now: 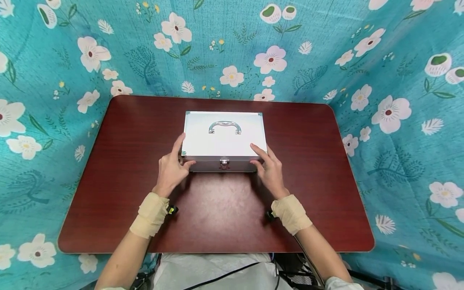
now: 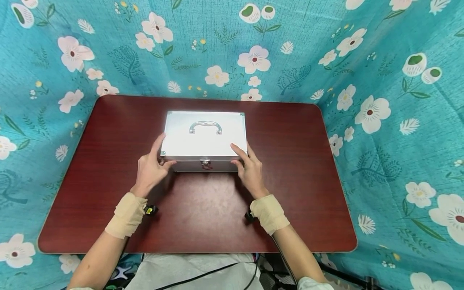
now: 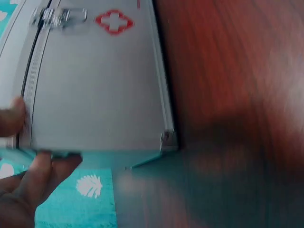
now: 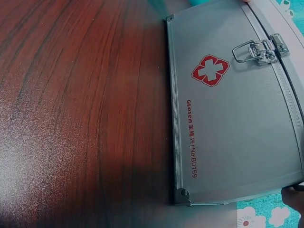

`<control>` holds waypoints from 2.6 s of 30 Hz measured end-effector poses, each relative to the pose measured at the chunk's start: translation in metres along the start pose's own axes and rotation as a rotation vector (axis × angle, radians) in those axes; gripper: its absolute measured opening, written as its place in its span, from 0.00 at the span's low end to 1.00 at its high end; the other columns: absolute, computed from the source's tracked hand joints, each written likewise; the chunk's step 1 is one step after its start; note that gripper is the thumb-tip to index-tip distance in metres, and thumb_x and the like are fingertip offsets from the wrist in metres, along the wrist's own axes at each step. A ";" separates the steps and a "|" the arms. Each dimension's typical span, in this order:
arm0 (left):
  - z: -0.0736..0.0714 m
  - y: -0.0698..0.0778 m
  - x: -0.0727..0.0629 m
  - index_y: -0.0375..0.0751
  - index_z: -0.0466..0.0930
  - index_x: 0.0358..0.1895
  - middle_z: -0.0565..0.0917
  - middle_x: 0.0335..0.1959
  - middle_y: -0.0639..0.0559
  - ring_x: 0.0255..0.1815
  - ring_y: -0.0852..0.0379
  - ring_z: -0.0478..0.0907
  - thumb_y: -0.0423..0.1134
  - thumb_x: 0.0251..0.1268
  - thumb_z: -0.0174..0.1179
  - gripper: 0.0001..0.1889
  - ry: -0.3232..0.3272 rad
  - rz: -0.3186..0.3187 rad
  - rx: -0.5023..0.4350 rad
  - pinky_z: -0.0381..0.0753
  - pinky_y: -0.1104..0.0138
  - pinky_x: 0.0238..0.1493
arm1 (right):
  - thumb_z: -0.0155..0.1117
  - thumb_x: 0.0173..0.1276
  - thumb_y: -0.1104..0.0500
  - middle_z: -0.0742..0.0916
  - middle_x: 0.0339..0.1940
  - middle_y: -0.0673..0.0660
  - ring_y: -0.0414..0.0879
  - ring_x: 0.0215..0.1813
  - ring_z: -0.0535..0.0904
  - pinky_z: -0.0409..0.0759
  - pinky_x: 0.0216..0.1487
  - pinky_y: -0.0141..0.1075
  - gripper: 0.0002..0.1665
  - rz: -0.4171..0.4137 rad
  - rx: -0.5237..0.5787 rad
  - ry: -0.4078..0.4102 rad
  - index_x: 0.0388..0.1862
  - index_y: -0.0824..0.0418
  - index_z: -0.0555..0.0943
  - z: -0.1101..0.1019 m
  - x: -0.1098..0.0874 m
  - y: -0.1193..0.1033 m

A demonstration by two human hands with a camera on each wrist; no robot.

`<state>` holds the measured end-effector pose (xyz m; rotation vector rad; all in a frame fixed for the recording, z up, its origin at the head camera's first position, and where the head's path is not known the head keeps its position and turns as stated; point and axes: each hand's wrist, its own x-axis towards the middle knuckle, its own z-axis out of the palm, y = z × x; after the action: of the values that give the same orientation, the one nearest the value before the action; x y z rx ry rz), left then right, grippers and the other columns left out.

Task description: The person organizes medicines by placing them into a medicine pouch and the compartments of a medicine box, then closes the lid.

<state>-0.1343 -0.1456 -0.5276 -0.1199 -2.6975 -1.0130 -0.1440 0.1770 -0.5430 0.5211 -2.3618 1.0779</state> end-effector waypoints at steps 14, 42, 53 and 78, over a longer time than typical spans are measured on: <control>0.003 -0.001 0.005 0.35 0.80 0.36 0.79 0.20 0.41 0.32 0.35 0.82 0.50 0.58 0.70 0.20 -0.107 -0.034 0.083 0.80 0.43 0.42 | 0.83 0.45 0.61 0.84 0.64 0.57 0.45 0.44 0.84 0.85 0.35 0.31 0.49 0.221 0.043 -0.053 0.70 0.49 0.76 -0.011 0.010 0.000; -0.006 -0.003 0.015 0.60 0.64 0.74 0.63 0.70 0.35 0.12 0.58 0.71 0.44 0.56 0.74 0.42 -0.116 0.111 0.002 0.80 0.55 0.22 | 0.79 0.51 0.58 0.81 0.14 0.58 0.42 0.18 0.69 0.70 0.21 0.33 0.43 0.152 -0.082 -0.020 0.69 0.51 0.76 -0.005 0.008 -0.004; -0.031 0.024 0.063 0.41 0.71 0.52 0.43 0.82 0.39 0.77 0.25 0.48 0.47 0.43 0.78 0.34 -0.385 0.397 0.369 0.74 0.32 0.59 | 0.80 0.51 0.59 0.81 0.14 0.58 0.41 0.18 0.68 0.71 0.21 0.33 0.43 0.158 -0.094 -0.020 0.69 0.51 0.76 -0.007 0.006 -0.003; -0.012 0.049 0.095 0.63 0.45 0.81 0.38 0.83 0.40 0.77 0.19 0.29 0.60 0.51 0.72 0.56 -0.700 0.437 0.521 0.89 0.48 0.34 | 0.71 0.59 0.72 0.79 0.56 0.69 0.47 0.48 0.82 0.84 0.49 0.24 0.46 0.707 0.489 0.153 0.73 0.65 0.61 0.009 -0.032 -0.009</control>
<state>-0.2149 -0.1176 -0.4627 -1.0729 -3.1951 -0.1178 -0.1162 0.1692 -0.5610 -0.2781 -2.1736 1.9460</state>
